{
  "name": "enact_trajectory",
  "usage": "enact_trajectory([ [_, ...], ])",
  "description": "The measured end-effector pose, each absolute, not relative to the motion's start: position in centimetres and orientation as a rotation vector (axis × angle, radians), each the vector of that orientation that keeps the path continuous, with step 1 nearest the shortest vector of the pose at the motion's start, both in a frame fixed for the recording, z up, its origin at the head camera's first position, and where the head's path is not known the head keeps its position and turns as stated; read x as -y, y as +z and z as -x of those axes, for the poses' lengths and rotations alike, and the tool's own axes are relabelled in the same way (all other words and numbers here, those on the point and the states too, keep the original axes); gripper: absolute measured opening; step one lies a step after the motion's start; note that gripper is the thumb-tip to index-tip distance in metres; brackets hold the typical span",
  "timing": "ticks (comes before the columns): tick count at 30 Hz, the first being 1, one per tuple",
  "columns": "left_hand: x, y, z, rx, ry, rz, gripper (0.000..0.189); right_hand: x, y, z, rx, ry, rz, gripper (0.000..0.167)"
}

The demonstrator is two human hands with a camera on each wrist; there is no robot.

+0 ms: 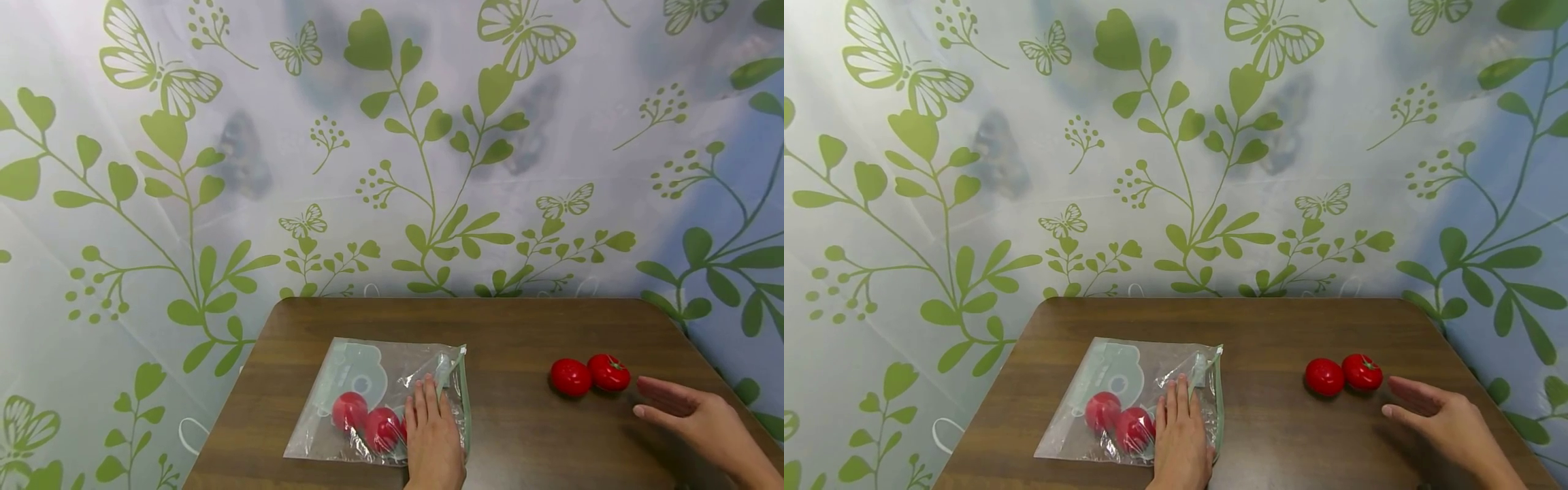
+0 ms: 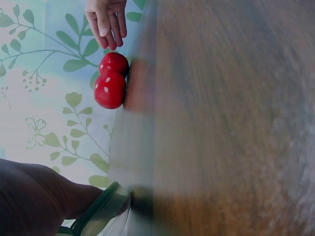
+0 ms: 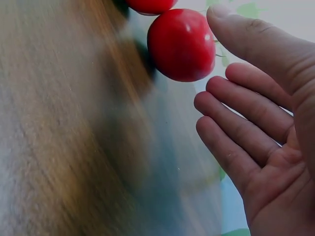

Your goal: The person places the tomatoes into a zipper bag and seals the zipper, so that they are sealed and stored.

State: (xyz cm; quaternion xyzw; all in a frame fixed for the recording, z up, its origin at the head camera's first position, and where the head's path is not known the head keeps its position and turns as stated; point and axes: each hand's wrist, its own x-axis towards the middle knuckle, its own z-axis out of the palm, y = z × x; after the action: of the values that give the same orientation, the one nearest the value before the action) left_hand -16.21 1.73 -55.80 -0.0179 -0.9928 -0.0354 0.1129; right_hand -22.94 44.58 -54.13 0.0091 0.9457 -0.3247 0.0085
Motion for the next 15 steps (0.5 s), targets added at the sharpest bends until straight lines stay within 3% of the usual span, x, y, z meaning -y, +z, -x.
enact_trajectory([
  [15, -1.8, -55.7, 16.2, 2.943, -0.092, 0.04, 0.104, -44.4, -55.9, 25.1, -3.044, -1.126, 0.018, 0.077],
])
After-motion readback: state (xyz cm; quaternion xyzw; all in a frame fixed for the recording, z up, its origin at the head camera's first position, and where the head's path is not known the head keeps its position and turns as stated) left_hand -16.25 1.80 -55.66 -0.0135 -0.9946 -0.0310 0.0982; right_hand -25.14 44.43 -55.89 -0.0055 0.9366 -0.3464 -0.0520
